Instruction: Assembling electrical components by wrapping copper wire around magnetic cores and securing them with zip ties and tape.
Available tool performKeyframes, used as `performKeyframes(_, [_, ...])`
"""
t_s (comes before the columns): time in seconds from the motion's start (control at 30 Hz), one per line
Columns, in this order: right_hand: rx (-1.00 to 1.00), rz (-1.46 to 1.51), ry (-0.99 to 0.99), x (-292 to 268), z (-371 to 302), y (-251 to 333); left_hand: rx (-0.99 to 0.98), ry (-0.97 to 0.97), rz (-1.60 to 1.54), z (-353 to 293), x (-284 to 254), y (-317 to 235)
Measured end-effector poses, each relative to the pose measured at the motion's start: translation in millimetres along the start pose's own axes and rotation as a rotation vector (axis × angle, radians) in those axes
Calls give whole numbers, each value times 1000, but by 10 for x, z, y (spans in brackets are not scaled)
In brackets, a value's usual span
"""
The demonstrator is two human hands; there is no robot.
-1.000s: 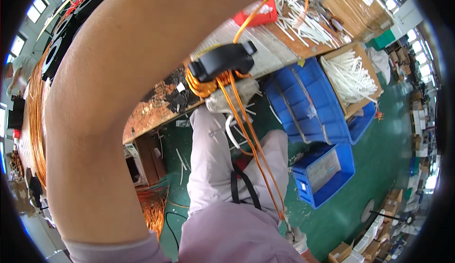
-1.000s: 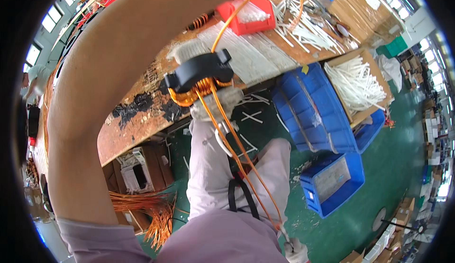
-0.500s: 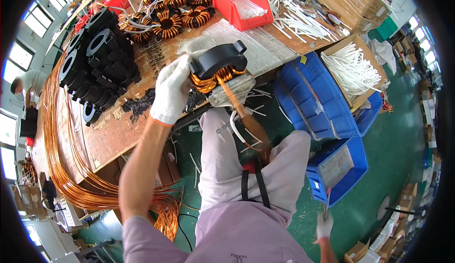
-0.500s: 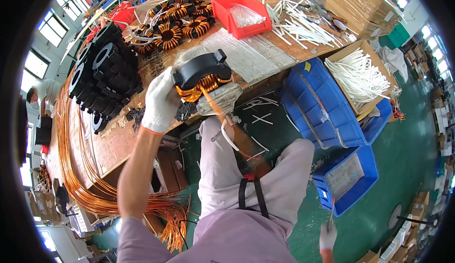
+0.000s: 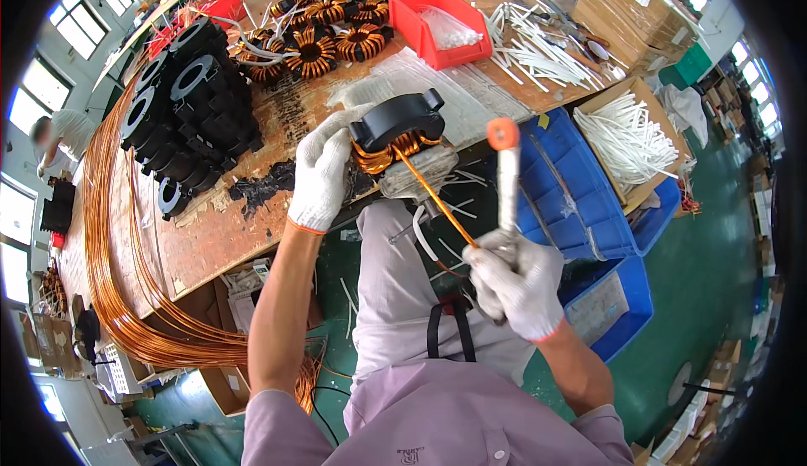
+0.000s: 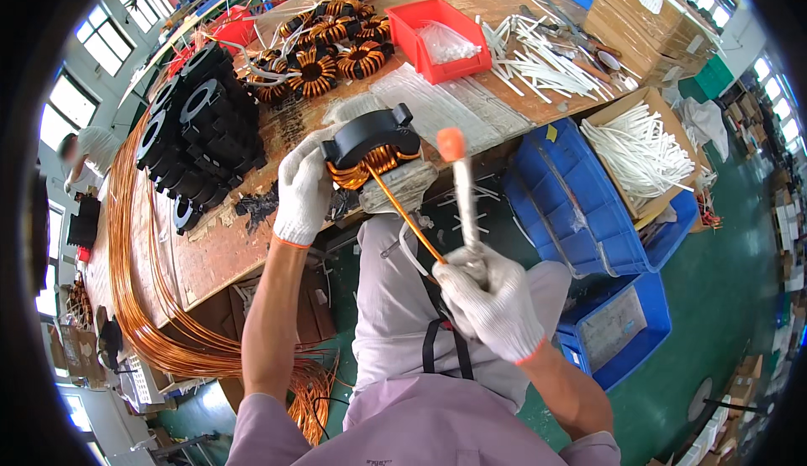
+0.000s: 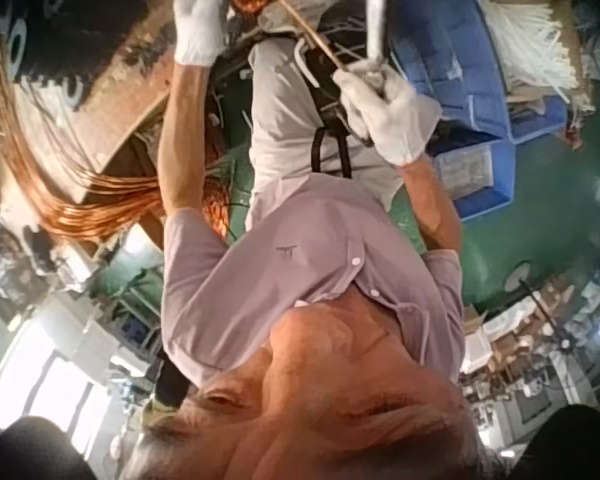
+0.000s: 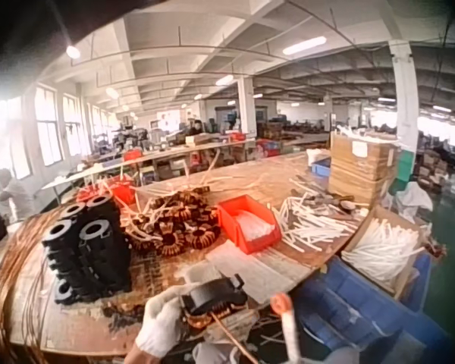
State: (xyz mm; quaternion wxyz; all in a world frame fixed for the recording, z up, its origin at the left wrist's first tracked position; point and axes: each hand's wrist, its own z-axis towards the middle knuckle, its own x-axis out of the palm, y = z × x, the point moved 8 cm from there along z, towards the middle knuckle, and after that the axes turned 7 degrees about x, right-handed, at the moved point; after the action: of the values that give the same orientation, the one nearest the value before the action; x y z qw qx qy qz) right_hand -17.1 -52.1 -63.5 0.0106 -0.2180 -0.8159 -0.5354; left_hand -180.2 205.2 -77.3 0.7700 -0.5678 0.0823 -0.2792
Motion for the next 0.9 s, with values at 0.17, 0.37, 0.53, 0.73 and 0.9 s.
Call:
performKeyframes(0.17, [57, 41, -12, 81, -711, 104, 1140, 107, 1013, -372, 809, -1272])
performKeyframes(0.37, [-573, -801, -539, -277, -1490, 906, 988, 705, 1040, -632, 1469, -1298])
performKeyframes(0.53, [-909, -426, -378, -598, -2018, 956, 116, 109, 335, 473, 876, -1231])
performKeyframes(0.73, [77, -265, 41, 144, -321, -15, -200, -142, -104, 1337, 404, -558])
performKeyframes(0.9, [-97, -150, 143, 511, 790, 410, -312, -117, -380, 1614, 396, 389])
